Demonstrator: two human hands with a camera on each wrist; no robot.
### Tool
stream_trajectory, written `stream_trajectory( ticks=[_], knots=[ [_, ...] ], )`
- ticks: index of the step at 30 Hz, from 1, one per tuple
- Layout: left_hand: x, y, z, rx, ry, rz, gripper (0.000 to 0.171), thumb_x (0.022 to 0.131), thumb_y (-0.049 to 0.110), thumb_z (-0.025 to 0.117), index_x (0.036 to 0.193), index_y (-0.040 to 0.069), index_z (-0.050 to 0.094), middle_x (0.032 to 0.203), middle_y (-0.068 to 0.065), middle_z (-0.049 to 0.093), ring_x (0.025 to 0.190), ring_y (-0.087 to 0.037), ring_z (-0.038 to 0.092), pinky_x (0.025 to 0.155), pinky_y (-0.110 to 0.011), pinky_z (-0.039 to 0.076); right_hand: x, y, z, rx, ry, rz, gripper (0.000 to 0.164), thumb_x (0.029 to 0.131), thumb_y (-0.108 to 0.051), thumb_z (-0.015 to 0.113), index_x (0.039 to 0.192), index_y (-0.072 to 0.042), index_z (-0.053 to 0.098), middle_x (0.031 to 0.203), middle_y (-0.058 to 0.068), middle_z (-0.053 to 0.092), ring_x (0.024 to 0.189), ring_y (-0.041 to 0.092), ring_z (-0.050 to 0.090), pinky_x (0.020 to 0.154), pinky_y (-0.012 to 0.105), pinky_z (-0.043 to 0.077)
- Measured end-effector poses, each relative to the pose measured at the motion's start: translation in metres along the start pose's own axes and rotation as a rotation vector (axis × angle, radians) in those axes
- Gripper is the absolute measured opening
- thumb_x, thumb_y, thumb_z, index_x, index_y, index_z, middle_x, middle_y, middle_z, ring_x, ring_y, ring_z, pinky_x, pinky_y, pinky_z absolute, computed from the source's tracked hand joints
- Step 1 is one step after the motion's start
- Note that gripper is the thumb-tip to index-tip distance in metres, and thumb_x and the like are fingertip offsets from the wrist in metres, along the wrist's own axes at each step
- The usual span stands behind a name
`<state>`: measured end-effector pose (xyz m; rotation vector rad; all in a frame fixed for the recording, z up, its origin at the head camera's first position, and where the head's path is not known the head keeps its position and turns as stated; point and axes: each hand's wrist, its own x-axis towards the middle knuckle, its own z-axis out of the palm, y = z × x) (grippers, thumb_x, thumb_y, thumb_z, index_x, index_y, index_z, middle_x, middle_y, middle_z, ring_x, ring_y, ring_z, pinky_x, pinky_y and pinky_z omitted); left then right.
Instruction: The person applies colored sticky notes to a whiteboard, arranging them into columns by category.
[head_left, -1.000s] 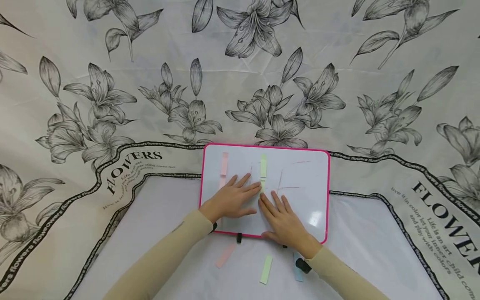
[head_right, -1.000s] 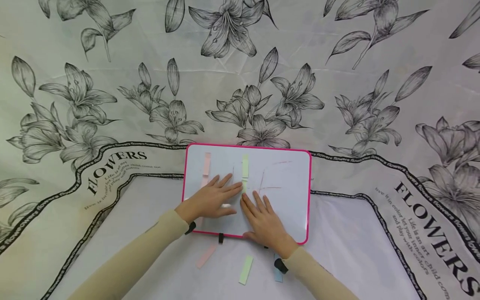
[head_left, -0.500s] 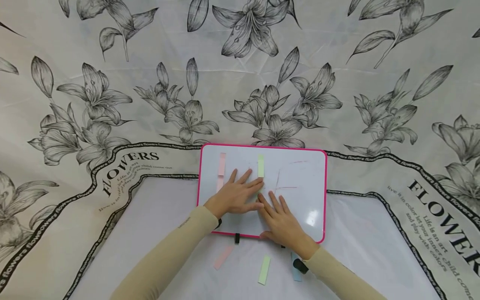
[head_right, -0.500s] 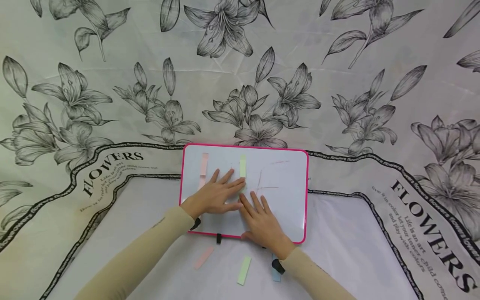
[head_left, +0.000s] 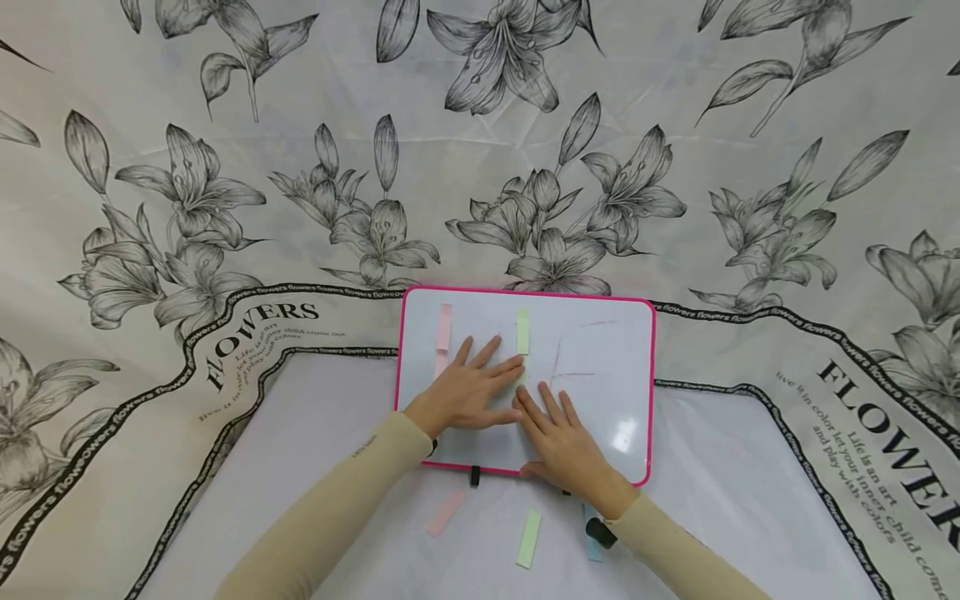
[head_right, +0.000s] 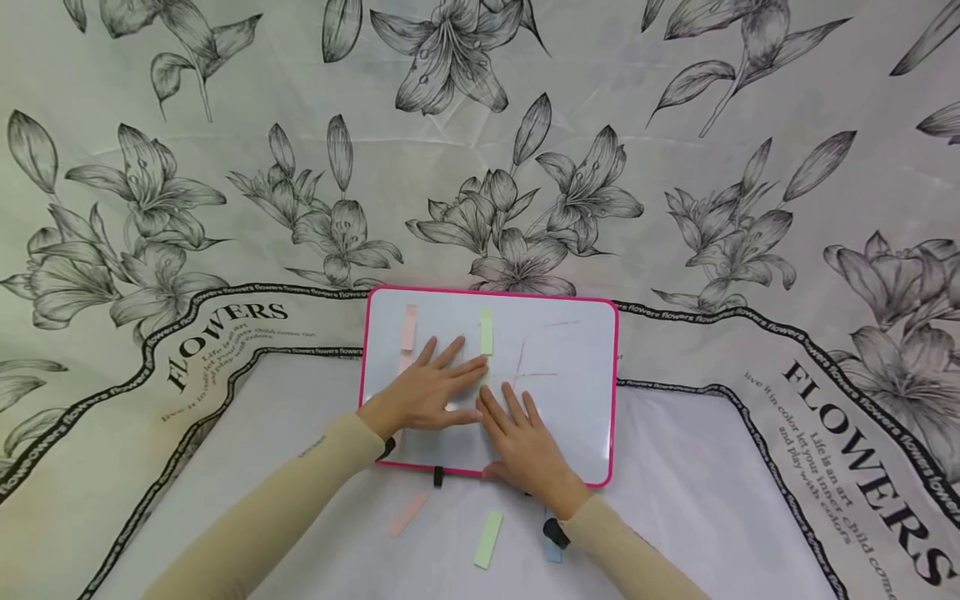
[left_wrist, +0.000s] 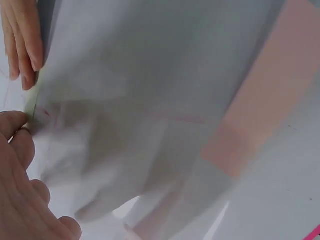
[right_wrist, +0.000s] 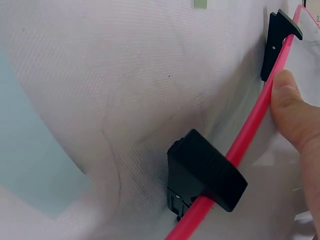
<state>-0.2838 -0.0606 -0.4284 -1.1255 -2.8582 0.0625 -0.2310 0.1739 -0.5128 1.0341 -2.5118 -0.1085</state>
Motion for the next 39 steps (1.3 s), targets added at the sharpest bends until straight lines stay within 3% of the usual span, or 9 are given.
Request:
stream_trajectory(
  ticks=[7, 15, 23, 28, 35, 39],
  knots=[
    [0.006, 0.008, -0.002, -0.02, 0.02, 0.015, 0.082, 0.099, 0.077, 0.03, 0.164, 0.028, 0.026, 0.17, 0.014, 0.021, 0.161, -0.028, 0.002, 0.126, -0.063, 0.005, -0.001, -0.001, 0.003, 0.015, 0.01, 0.008, 0.123, 0.069, -0.058, 0.089, 0.161, -0.004, 0.028, 0.17, 0.017, 0.026, 0.155, 0.047, 0.022, 0.118, 0.068, 0.027],
    [-0.001, 0.0, -0.003, -0.025, 0.015, -0.013, 0.078, 0.1, 0.073, 0.035, 0.164, 0.028, 0.028, 0.17, 0.015, 0.022, 0.162, -0.029, 0.004, 0.126, -0.064, 0.005, -0.002, 0.001, 0.003, 0.008, 0.032, -0.003, 0.125, 0.067, -0.06, 0.089, 0.161, -0.004, 0.029, 0.17, 0.016, 0.026, 0.155, 0.048, 0.023, 0.118, 0.068, 0.028],
    [-0.001, 0.005, 0.004, -0.016, 0.016, -0.001, 0.082, 0.099, 0.076, 0.028, 0.165, 0.028, 0.023, 0.173, 0.013, 0.012, 0.162, -0.027, -0.001, 0.127, -0.063, 0.004, -0.001, -0.002, 0.0, 0.032, 0.011, 0.019, 0.123, 0.068, -0.057, 0.09, 0.161, -0.006, 0.028, 0.17, 0.015, 0.026, 0.155, 0.047, 0.024, 0.119, 0.067, 0.027],
    [-0.002, 0.012, 0.008, -0.013, -0.008, -0.033, 0.081, 0.099, 0.078, 0.024, 0.165, 0.031, 0.02, 0.173, 0.014, 0.008, 0.162, -0.027, -0.002, 0.127, -0.062, 0.005, -0.004, -0.006, -0.002, 0.041, 0.004, 0.011, 0.125, 0.066, -0.057, 0.092, 0.161, -0.006, 0.029, 0.169, 0.013, 0.029, 0.153, 0.047, 0.028, 0.118, 0.067, 0.03],
    [-0.012, 0.019, 0.019, -0.033, -0.04, -0.018, 0.077, 0.102, 0.074, 0.02, 0.165, 0.029, 0.022, 0.172, 0.015, 0.011, 0.162, -0.027, 0.0, 0.127, -0.062, 0.004, -0.014, -0.009, -0.012, 0.024, 0.075, -0.031, 0.108, 0.07, -0.054, 0.091, 0.153, -0.001, 0.045, 0.16, 0.016, 0.045, 0.144, 0.046, 0.046, 0.109, 0.064, 0.044],
    [-0.02, 0.024, 0.025, -0.029, -0.06, -0.015, 0.079, 0.101, 0.076, 0.018, 0.165, 0.029, 0.023, 0.172, 0.017, 0.011, 0.162, -0.027, 0.0, 0.127, -0.061, 0.005, -0.022, -0.012, -0.02, 0.022, 0.075, -0.034, 0.096, 0.074, -0.049, 0.09, 0.147, 0.001, 0.053, 0.154, 0.017, 0.053, 0.139, 0.043, 0.052, 0.105, 0.06, 0.049]
  ],
)
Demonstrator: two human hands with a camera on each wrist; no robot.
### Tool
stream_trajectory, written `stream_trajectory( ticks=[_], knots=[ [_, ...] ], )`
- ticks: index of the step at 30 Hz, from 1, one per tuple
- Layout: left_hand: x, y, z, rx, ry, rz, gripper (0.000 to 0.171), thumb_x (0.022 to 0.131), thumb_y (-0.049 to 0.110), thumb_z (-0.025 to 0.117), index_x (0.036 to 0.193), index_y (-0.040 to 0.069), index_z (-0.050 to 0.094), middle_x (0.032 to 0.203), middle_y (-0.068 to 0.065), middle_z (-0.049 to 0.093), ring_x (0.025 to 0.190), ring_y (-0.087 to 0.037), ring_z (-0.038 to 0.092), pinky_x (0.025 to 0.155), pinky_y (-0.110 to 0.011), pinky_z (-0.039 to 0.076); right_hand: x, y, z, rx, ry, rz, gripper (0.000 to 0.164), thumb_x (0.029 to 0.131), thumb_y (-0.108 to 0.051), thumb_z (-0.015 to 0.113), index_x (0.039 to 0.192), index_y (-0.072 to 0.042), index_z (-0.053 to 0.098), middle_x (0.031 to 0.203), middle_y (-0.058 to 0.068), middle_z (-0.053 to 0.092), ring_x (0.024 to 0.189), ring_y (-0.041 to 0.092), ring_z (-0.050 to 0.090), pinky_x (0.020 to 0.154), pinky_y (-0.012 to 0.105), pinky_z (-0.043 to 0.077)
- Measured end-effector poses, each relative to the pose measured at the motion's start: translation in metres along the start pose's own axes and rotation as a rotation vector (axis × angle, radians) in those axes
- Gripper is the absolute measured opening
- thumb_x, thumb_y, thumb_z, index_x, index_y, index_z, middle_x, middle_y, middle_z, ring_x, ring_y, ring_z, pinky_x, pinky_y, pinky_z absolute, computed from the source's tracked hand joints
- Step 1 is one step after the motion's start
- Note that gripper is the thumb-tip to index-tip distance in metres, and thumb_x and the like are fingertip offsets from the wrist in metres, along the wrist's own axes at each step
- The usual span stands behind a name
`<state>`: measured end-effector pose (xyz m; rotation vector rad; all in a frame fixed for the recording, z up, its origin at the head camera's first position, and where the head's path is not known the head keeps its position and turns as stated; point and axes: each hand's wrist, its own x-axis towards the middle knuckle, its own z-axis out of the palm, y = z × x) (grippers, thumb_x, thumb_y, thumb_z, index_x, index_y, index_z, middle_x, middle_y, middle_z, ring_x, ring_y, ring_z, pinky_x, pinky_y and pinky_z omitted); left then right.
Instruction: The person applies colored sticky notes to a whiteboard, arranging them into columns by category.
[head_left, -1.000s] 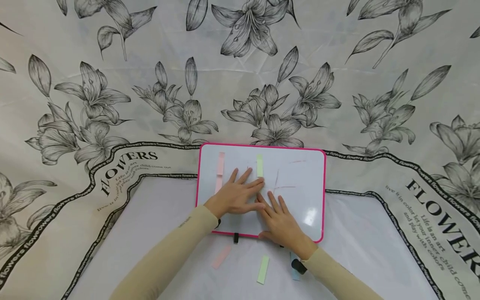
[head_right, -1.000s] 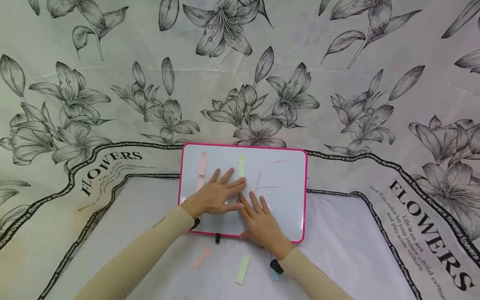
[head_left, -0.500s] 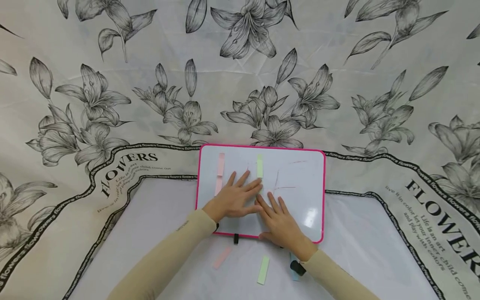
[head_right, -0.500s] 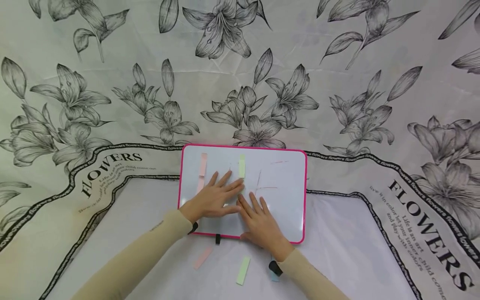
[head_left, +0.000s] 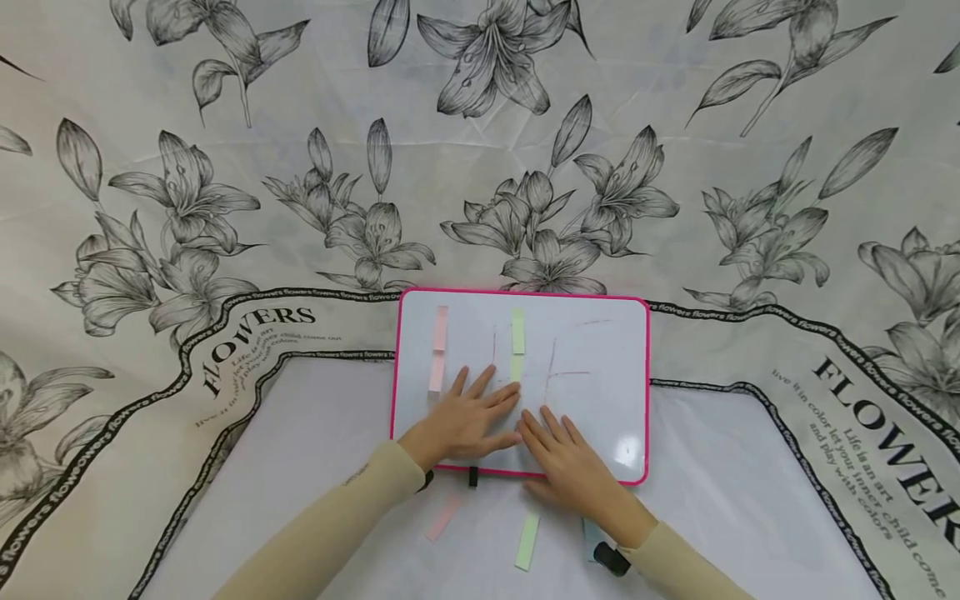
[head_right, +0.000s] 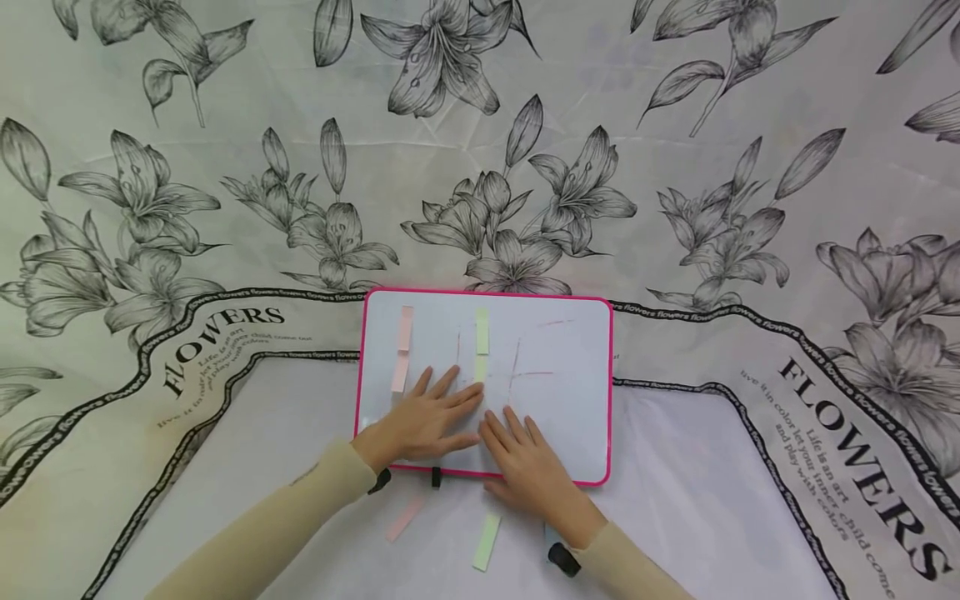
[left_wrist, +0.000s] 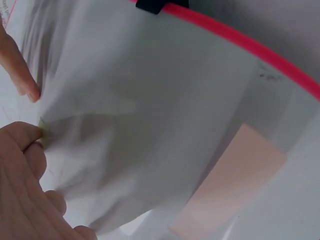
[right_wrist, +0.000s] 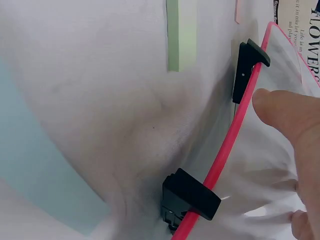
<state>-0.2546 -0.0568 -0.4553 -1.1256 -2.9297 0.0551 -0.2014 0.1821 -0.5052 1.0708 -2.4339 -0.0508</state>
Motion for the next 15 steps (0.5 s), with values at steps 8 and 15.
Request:
stream_trajectory(
  ticks=[8, 15],
  knots=[
    [-0.018, 0.011, 0.006, -0.042, -0.004, -0.017, 0.081, 0.099, 0.076, 0.029, 0.164, 0.026, 0.029, 0.171, 0.014, 0.02, 0.162, -0.028, 0.007, 0.127, -0.061, 0.009, -0.016, -0.008, -0.01, 0.055, -0.002, 0.06, 0.087, 0.079, -0.044, 0.087, 0.145, 0.001, 0.055, 0.149, 0.017, 0.058, 0.137, 0.042, 0.054, 0.104, 0.058, 0.051],
    [-0.035, 0.022, 0.02, -0.101, 0.006, -0.03, 0.085, 0.098, 0.078, 0.03, 0.163, 0.024, 0.031, 0.171, 0.01, 0.023, 0.161, -0.029, 0.009, 0.127, -0.062, 0.009, -0.028, -0.023, -0.015, 0.201, 0.006, 0.185, 0.087, 0.079, -0.037, 0.088, 0.147, 0.002, 0.051, 0.147, 0.018, 0.059, 0.136, 0.044, 0.054, 0.105, 0.06, 0.049]
  ],
)
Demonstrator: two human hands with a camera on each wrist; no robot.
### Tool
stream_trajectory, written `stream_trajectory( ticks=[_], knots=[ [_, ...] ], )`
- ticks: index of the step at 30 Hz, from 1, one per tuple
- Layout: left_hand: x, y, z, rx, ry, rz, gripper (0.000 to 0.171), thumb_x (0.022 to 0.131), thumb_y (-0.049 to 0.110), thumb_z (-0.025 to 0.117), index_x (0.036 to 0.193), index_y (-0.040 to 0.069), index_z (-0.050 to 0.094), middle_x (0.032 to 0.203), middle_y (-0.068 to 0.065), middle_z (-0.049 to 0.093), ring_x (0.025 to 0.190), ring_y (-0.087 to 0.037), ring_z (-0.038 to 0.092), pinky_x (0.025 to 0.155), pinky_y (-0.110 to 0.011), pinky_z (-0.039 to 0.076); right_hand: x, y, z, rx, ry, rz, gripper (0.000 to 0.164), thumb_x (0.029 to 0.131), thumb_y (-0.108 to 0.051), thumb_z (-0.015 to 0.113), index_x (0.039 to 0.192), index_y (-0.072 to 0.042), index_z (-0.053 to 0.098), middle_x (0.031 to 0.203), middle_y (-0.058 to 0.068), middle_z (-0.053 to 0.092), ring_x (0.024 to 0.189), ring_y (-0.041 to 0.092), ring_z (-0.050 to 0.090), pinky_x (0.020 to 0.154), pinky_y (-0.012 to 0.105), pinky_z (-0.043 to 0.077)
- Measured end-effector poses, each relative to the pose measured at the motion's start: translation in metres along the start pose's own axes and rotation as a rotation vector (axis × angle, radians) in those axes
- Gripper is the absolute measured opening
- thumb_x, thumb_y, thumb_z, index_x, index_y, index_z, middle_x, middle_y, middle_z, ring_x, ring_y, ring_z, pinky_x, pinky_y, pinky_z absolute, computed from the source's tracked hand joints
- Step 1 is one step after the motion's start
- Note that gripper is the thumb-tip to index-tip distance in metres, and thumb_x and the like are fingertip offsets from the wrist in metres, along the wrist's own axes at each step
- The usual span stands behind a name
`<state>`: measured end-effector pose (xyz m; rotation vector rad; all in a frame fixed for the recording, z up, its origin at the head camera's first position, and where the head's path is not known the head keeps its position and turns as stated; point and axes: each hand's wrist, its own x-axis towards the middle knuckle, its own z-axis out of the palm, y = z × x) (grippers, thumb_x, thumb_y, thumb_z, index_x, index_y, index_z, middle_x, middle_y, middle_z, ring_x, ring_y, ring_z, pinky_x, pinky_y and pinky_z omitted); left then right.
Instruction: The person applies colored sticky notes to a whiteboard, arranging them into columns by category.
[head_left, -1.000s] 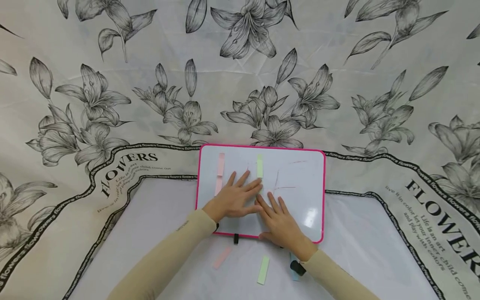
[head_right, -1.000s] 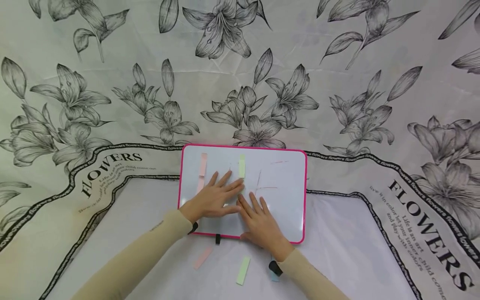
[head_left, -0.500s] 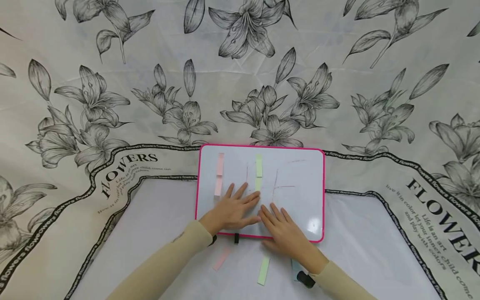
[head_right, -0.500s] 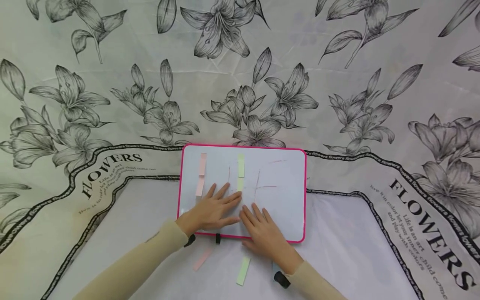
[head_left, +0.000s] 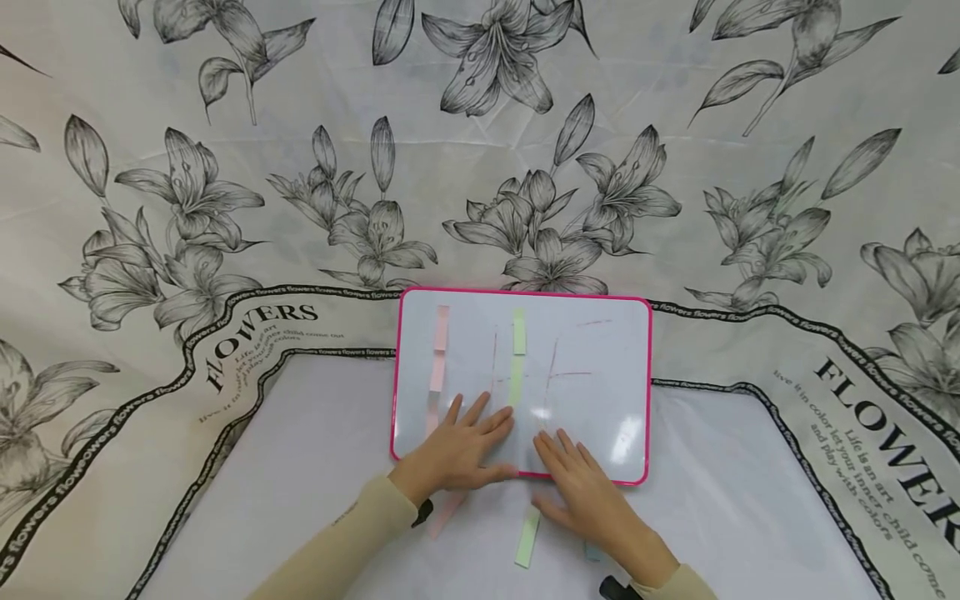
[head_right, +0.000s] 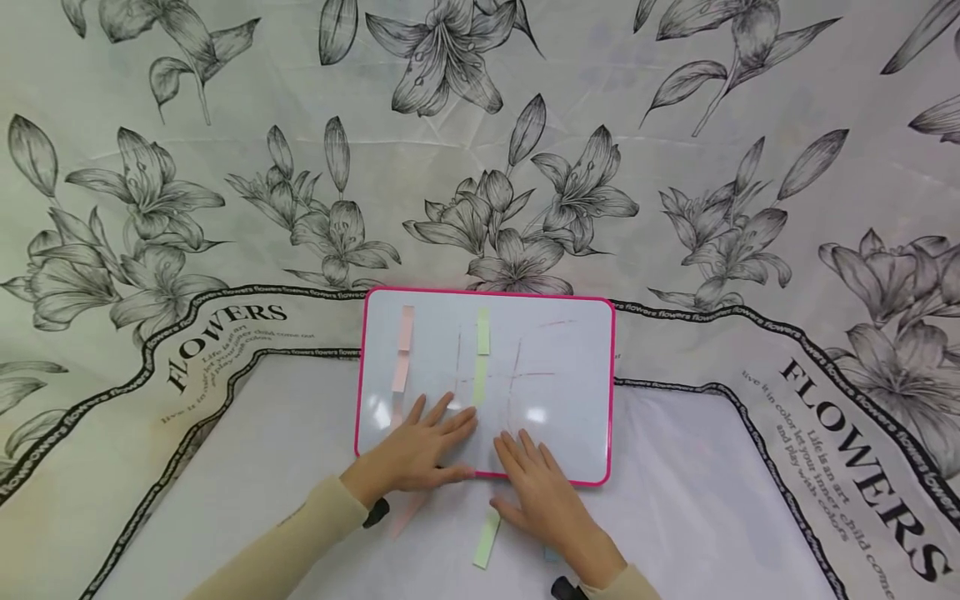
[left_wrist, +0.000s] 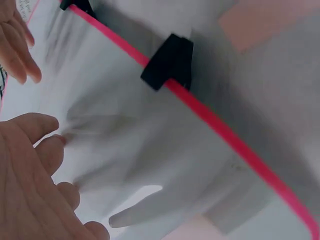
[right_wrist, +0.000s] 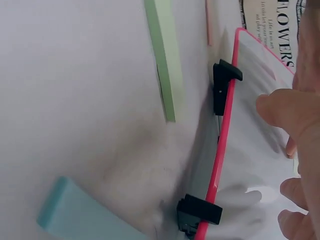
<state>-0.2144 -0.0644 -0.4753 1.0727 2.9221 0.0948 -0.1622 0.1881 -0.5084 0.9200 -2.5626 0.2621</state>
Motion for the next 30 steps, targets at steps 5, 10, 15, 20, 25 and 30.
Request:
stream_trajectory(
  ticks=[5, 10, 15, 20, 25, 30],
  knots=[
    [-0.016, 0.011, 0.014, -0.07, 0.039, 0.023, 0.087, 0.097, 0.079, 0.032, 0.163, 0.023, 0.033, 0.17, 0.004, 0.027, 0.161, -0.031, 0.012, 0.126, -0.065, 0.008, -0.015, -0.012, 0.002, 0.055, -0.002, 0.066, 0.091, 0.078, -0.039, 0.089, 0.15, -0.001, 0.048, 0.148, 0.016, 0.058, 0.137, 0.043, 0.054, 0.105, 0.058, 0.049],
    [-0.036, 0.02, 0.026, -0.128, 0.069, 0.038, 0.085, 0.097, 0.078, 0.035, 0.163, 0.023, 0.034, 0.17, 0.001, 0.028, 0.16, -0.034, 0.014, 0.122, -0.071, 0.01, -0.028, -0.025, 0.009, 0.087, 0.019, 0.066, 0.095, 0.075, -0.038, 0.09, 0.15, 0.001, 0.048, 0.147, 0.016, 0.059, 0.135, 0.044, 0.056, 0.103, 0.057, 0.05],
    [-0.06, 0.02, 0.042, -0.147, 0.073, 0.018, 0.082, 0.097, 0.074, 0.042, 0.162, 0.025, 0.036, 0.169, 0.0, 0.032, 0.159, -0.037, 0.017, 0.117, -0.079, 0.008, -0.044, -0.038, 0.015, 0.125, -0.048, 0.112, 0.092, 0.082, -0.047, 0.084, 0.152, 0.0, 0.047, 0.15, 0.015, 0.057, 0.137, 0.04, 0.054, 0.105, 0.057, 0.049],
    [-0.083, 0.018, 0.05, -0.157, 0.095, -0.003, 0.082, 0.096, 0.073, 0.047, 0.161, 0.024, 0.039, 0.167, -0.002, 0.035, 0.158, -0.039, 0.02, 0.115, -0.08, 0.006, -0.051, -0.051, 0.018, 0.211, -0.181, 0.216, 0.09, 0.088, -0.058, 0.075, 0.153, -0.002, 0.046, 0.154, 0.014, 0.053, 0.141, 0.038, 0.051, 0.107, 0.057, 0.047],
    [-0.093, 0.019, 0.049, -0.147, 0.136, 0.006, 0.082, 0.096, 0.073, 0.047, 0.16, 0.022, 0.04, 0.167, -0.001, 0.036, 0.157, -0.04, 0.022, 0.115, -0.081, 0.007, -0.052, -0.06, 0.019, 0.376, -0.37, 0.343, 0.095, 0.089, -0.058, 0.073, 0.155, 0.001, 0.04, 0.16, 0.018, 0.044, 0.146, 0.044, 0.042, 0.112, 0.063, 0.038],
    [-0.098, 0.021, 0.05, -0.146, 0.172, 0.0, 0.08, 0.096, 0.07, 0.051, 0.159, 0.021, 0.041, 0.166, -0.002, 0.038, 0.157, -0.04, 0.024, 0.113, -0.082, 0.011, -0.055, -0.065, 0.025, 0.427, -0.427, 0.366, 0.086, 0.092, -0.051, 0.072, 0.151, 0.005, 0.044, 0.159, 0.025, 0.042, 0.144, 0.051, 0.041, 0.109, 0.072, 0.036]
  ],
)
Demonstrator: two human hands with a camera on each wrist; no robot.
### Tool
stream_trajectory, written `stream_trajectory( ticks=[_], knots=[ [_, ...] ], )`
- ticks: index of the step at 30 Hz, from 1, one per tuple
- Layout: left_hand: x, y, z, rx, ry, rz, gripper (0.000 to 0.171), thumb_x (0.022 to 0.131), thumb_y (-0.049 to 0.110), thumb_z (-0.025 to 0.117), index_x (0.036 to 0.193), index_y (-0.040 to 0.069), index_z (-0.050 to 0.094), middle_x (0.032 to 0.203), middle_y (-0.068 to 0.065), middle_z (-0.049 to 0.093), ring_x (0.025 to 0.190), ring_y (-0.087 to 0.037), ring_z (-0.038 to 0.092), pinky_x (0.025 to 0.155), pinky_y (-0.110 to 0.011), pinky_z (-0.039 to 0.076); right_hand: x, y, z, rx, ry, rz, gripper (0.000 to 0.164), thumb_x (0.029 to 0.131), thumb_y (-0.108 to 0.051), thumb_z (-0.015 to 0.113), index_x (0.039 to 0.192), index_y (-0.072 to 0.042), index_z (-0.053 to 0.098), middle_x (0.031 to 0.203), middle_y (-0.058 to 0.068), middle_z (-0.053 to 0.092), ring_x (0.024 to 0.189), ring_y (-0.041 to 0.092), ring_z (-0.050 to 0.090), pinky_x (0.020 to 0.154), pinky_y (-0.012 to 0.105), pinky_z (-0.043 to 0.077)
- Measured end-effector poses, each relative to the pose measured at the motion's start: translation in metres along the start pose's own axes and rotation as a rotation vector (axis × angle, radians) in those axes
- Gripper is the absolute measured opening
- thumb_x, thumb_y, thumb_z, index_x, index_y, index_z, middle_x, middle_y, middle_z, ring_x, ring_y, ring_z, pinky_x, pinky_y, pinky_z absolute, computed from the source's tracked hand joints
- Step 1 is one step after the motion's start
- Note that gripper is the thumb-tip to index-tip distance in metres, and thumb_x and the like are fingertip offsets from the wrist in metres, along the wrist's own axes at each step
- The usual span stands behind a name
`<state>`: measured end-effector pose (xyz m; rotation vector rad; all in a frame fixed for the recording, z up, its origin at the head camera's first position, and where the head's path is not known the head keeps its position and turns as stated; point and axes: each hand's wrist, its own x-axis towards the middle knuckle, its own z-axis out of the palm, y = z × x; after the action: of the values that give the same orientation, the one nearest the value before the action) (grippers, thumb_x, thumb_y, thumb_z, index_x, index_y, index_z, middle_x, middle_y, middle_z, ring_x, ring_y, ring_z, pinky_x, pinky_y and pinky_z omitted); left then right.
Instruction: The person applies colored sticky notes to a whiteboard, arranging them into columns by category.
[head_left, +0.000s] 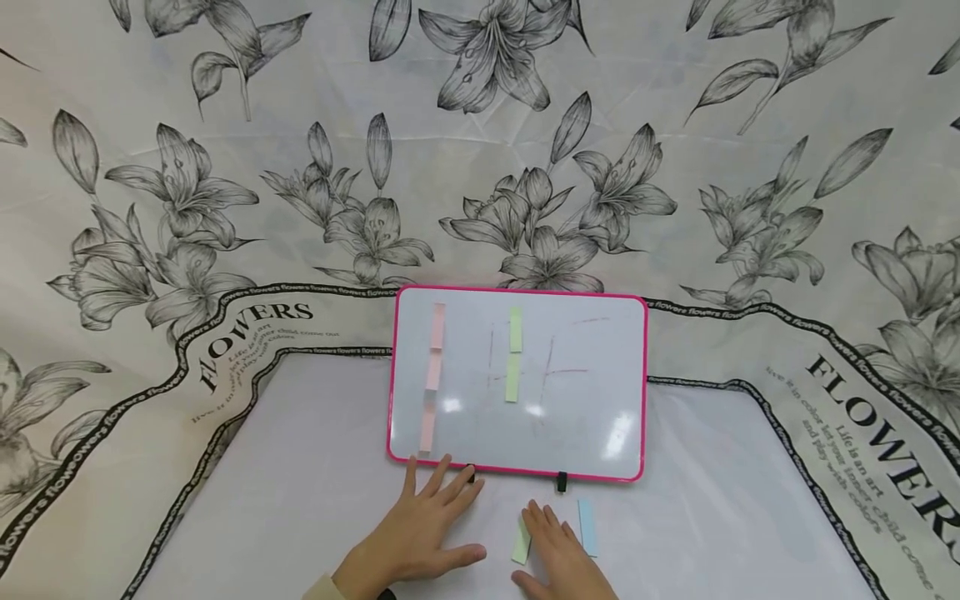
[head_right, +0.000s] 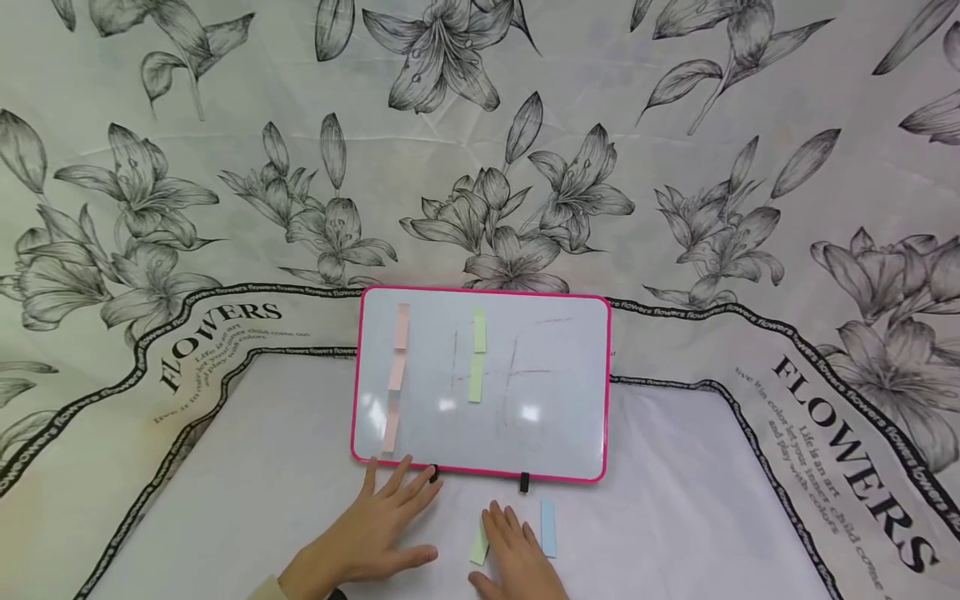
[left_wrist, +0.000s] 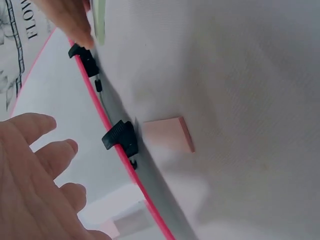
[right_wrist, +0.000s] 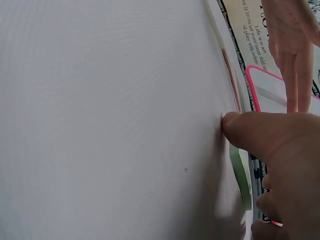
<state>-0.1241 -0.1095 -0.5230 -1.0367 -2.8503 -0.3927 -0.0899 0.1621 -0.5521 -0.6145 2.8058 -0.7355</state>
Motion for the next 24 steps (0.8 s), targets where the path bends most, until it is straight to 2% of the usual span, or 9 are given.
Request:
stream_trajectory(
  ticks=[5, 8, 12, 19, 24],
  knots=[
    [-0.012, -0.002, 0.008, -0.066, -0.003, -0.044, 0.079, 0.097, 0.066, 0.053, 0.159, 0.02, 0.041, 0.165, -0.004, 0.04, 0.156, -0.042, 0.025, 0.11, -0.085, 0.013, 0.001, -0.001, 0.005, -0.047, 0.026, -0.025, 0.069, 0.095, -0.045, 0.07, 0.142, 0.003, 0.057, 0.155, 0.024, 0.048, 0.14, 0.05, 0.047, 0.107, 0.071, 0.039],
    [-0.018, -0.003, 0.012, -0.105, -0.007, -0.06, 0.078, 0.097, 0.066, 0.052, 0.159, 0.02, 0.041, 0.164, -0.004, 0.042, 0.155, -0.043, 0.026, 0.109, -0.086, 0.013, 0.001, -0.001, 0.005, -0.08, 0.073, -0.05, 0.061, 0.094, -0.04, 0.072, 0.137, 0.002, 0.061, 0.151, 0.024, 0.053, 0.135, 0.048, 0.053, 0.103, 0.071, 0.043],
    [-0.022, -0.004, 0.016, -0.112, 0.0, -0.063, 0.078, 0.098, 0.066, 0.05, 0.16, 0.02, 0.04, 0.164, -0.004, 0.042, 0.154, -0.043, 0.028, 0.109, -0.086, 0.013, 0.001, -0.001, 0.004, -0.107, 0.133, -0.081, 0.054, 0.093, -0.035, 0.075, 0.132, 0.001, 0.065, 0.147, 0.025, 0.057, 0.129, 0.048, 0.058, 0.097, 0.071, 0.048],
    [-0.025, -0.004, 0.016, -0.125, -0.035, -0.077, 0.077, 0.098, 0.068, 0.047, 0.16, 0.022, 0.04, 0.165, -0.003, 0.04, 0.156, -0.041, 0.025, 0.109, -0.085, 0.012, 0.003, -0.003, -0.003, -0.046, 0.084, -0.055, 0.054, 0.094, -0.037, 0.073, 0.132, 0.001, 0.065, 0.148, 0.026, 0.055, 0.132, 0.049, 0.055, 0.099, 0.073, 0.045],
    [-0.025, -0.004, 0.017, -0.145, -0.035, -0.059, 0.074, 0.101, 0.066, 0.045, 0.16, 0.021, 0.039, 0.165, -0.003, 0.039, 0.156, -0.04, 0.026, 0.109, -0.086, 0.011, 0.005, -0.004, -0.007, 0.024, 0.055, -0.051, 0.051, 0.095, -0.033, 0.073, 0.13, 0.003, 0.066, 0.146, 0.03, 0.055, 0.133, 0.053, 0.053, 0.099, 0.076, 0.042]
  ],
)
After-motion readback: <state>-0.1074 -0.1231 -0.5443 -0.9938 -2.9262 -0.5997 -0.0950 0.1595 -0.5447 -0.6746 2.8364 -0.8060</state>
